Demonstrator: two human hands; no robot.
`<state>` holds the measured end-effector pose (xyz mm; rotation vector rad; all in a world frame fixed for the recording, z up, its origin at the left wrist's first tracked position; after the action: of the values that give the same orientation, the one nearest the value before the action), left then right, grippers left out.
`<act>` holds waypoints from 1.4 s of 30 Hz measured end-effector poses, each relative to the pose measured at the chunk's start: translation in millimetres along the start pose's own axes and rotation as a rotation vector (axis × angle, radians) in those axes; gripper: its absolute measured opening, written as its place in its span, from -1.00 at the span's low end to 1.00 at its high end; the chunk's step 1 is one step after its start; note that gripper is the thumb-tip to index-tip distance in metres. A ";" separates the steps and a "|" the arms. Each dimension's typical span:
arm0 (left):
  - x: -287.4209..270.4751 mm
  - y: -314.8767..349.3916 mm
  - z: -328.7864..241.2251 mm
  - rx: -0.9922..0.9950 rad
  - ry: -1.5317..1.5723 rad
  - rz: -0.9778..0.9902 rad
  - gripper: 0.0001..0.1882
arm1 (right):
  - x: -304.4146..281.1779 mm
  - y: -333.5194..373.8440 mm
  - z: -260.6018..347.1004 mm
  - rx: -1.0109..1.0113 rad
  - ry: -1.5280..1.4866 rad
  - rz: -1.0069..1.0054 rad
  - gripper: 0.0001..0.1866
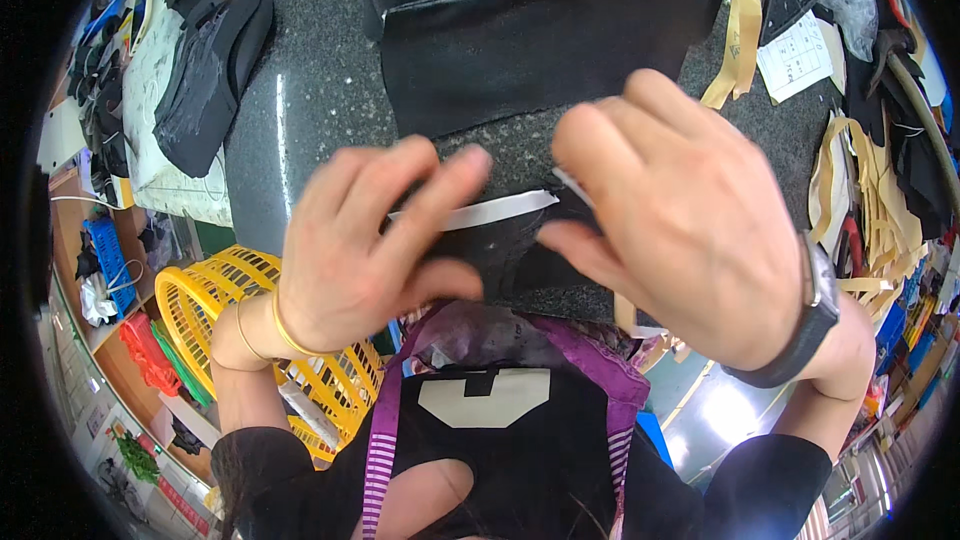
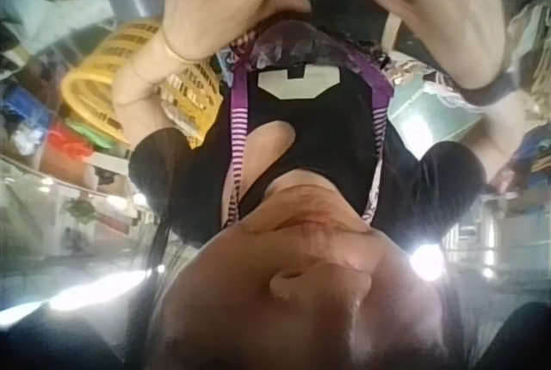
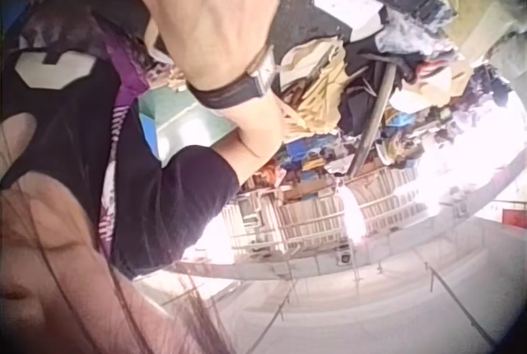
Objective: Applying white adhesive tape to the edges of black fabric shoe components.
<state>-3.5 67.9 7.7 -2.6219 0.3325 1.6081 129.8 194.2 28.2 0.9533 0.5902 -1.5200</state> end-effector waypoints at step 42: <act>8.3 3.6 35.3 0.807 -0.118 -0.050 -0.74 | 64.6 25.6 30.1 -0.451 0.399 -0.176 -0.84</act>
<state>-31.6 68.5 -15.6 -1.8985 0.7189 1.2369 148.9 129.1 -5.5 0.8664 1.2727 -1.2692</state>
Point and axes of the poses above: each hand's wrist, its own y-axis away from the middle knuckle, its own x-axis out of the palm, z = x × y, the point moved 4 cm from there along -y, towards the middle knuckle, and after that the axes turned 8 degrees about z, right-handed, at the moved point
